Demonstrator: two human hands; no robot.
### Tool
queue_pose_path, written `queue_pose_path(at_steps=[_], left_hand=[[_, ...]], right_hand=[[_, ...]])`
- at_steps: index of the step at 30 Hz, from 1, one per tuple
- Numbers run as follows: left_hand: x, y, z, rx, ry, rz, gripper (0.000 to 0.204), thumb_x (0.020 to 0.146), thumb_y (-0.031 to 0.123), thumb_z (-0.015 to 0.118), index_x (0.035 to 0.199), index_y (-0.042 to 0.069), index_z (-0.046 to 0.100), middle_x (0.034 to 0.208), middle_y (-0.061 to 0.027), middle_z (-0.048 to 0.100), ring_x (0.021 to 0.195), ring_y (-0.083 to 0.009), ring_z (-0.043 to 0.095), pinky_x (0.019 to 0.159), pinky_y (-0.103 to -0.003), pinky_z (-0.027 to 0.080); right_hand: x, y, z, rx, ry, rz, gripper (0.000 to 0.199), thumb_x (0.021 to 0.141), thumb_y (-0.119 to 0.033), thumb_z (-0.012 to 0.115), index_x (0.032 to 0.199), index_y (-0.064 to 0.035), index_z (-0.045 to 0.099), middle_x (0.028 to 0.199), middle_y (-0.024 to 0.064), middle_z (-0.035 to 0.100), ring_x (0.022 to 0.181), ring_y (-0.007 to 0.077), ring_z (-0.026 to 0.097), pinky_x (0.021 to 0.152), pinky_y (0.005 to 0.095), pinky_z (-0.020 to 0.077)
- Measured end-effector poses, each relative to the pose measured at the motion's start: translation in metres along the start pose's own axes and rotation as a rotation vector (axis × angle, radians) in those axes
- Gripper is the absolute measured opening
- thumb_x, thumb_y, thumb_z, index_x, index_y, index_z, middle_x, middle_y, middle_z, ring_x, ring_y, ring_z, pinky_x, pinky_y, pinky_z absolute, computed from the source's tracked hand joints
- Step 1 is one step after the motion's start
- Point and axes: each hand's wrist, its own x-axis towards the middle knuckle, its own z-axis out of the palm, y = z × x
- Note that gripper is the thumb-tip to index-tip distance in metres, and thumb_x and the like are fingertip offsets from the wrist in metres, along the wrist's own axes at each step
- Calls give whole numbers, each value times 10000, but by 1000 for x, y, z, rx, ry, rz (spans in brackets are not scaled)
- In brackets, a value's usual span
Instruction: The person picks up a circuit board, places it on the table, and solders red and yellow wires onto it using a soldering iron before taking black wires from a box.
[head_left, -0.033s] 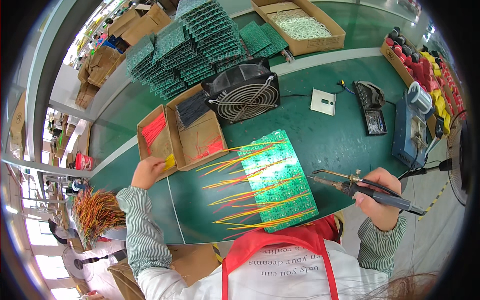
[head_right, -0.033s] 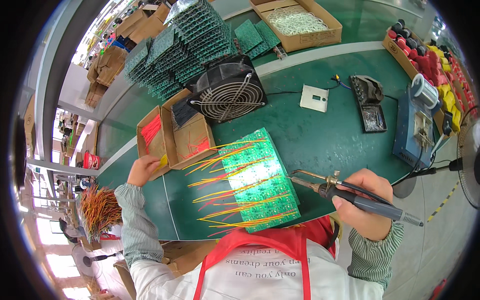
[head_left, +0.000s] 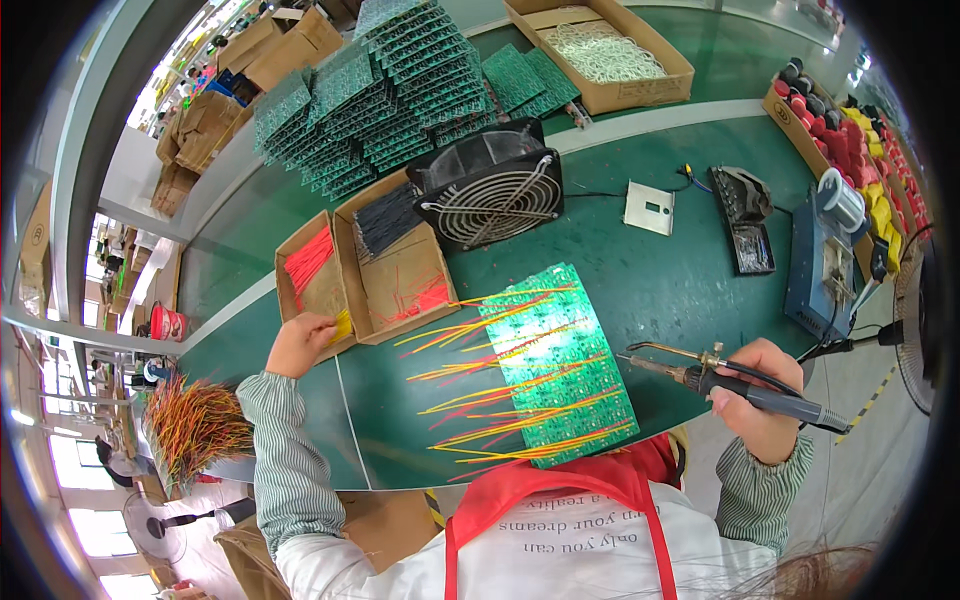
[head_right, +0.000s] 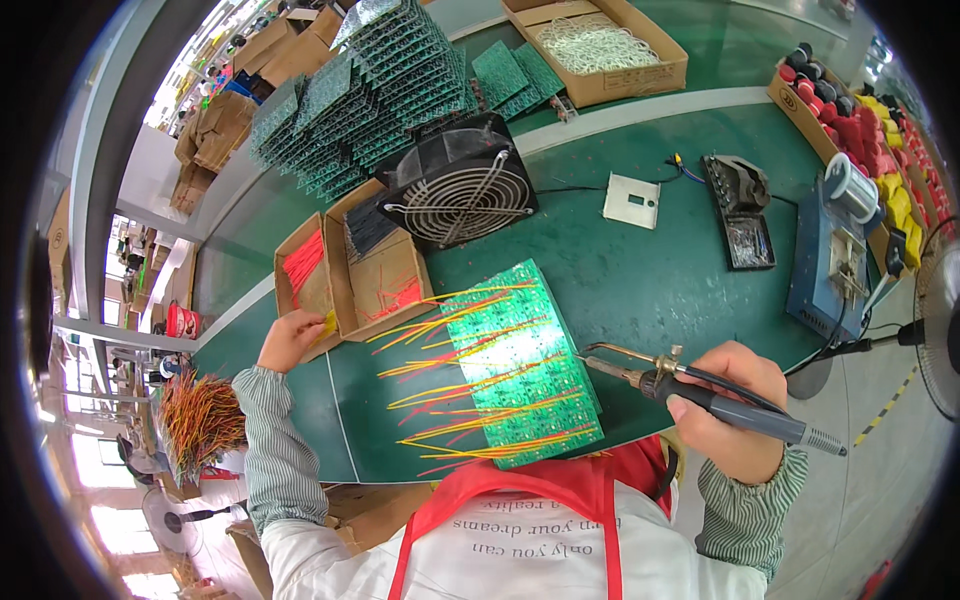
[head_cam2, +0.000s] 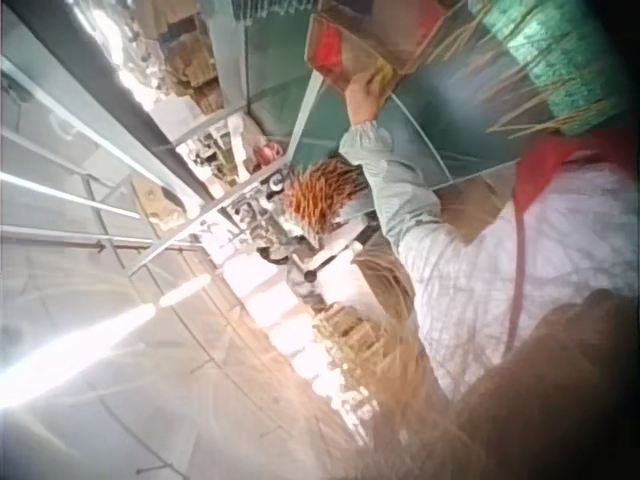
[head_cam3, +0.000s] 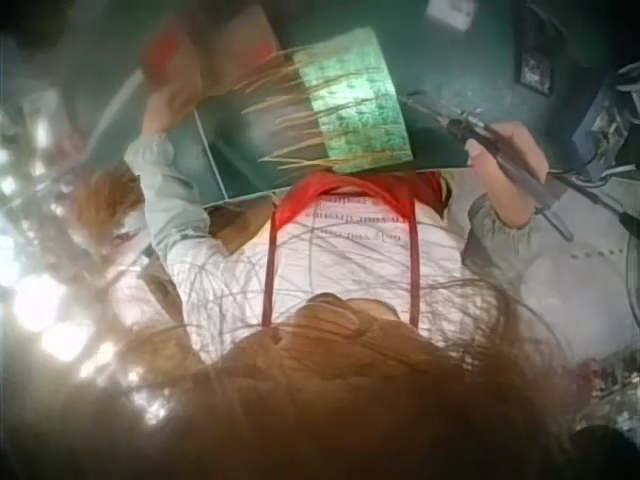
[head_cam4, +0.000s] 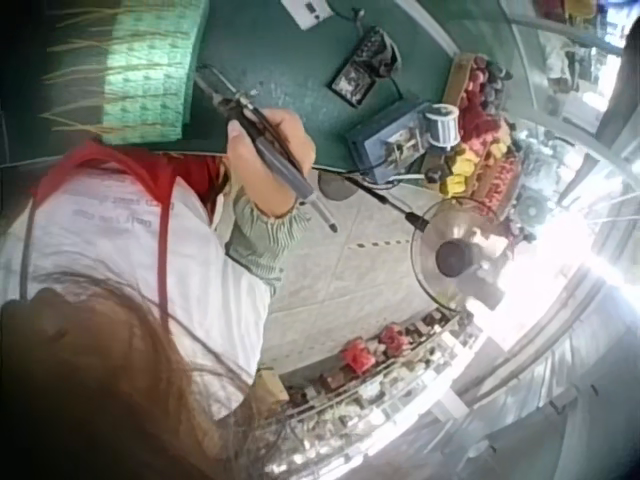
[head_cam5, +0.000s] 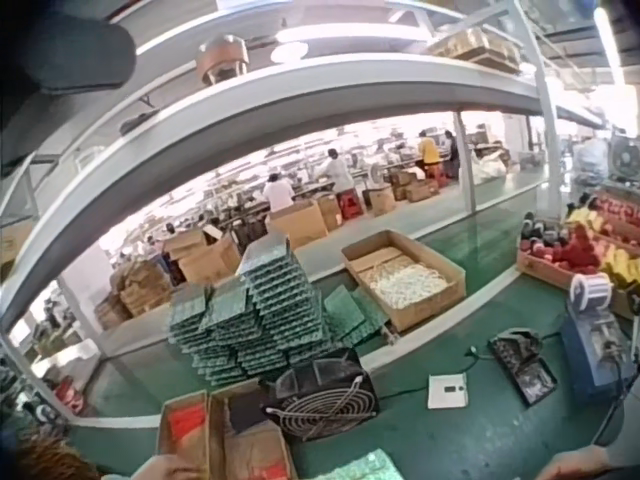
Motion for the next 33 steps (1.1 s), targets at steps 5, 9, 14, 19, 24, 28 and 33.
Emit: queue_pose_path(at_steps=[5, 9, 14, 19, 24, 28, 33], left_hand=[[36, 26, -6, -324, 18, -121, 151, 796, 99, 654, 913, 2, 653, 853, -128, 646, 763, -236, 613, 699, -333, 474], [74, 66, 20, -105, 123, 109, 128, 747, 91, 673, 834, 11, 626, 807, -110, 605, 759, -249, 595, 679, -355, 483], [127, 89, 55, 454, 309, 232, 103, 710, 112, 643, 760, 53, 575, 832, -86, 548, 827, -279, 575, 684, -391, 511], [154, 72, 58, 360, 211, 222, 70, 717, 93, 613, 767, 49, 593, 832, -97, 575, 844, -284, 580, 712, -402, 503], [155, 67, 55, 210, 195, 252, 78, 754, 94, 587, 806, 40, 609, 837, -114, 608, 849, -302, 580, 735, -417, 492], [155, 67, 54, 278, 178, 233, 97, 774, 82, 577, 845, 38, 624, 840, -125, 612, 828, -314, 586, 748, -418, 488], [152, 59, 52, 242, 251, 311, 121, 805, 63, 561, 897, 20, 626, 839, -148, 602, 826, -327, 594, 723, -418, 488]], right_hand=[[10, -4, 6, 6, 10, 80, 195, 646, -40, 693, 798, -4, 576, 665, 29, 588, 562, 67, 507, 518, 217, 404], [22, -6, 16, 7, 22, 139, 196, 642, -46, 699, 791, -2, 579, 656, 32, 590, 558, 69, 512, 515, 218, 405], [31, -5, 21, -7, 16, 116, 200, 638, -66, 705, 780, -1, 580, 639, 36, 592, 546, 79, 525, 509, 226, 413], [38, -5, 20, -73, 26, 94, 210, 644, -98, 713, 781, -7, 581, 616, 45, 594, 523, 93, 534, 500, 224, 413], [43, -3, 17, -60, 22, 121, 204, 651, -86, 709, 786, -5, 580, 633, 43, 601, 532, 84, 536, 502, 221, 413], [45, -3, 20, -32, 10, 88, 195, 657, -72, 702, 790, -1, 578, 644, 39, 605, 535, 77, 533, 504, 220, 413], [43, -6, 19, -40, 3, 81, 193, 658, -72, 698, 787, 2, 575, 642, 41, 604, 533, 79, 533, 504, 222, 414]])
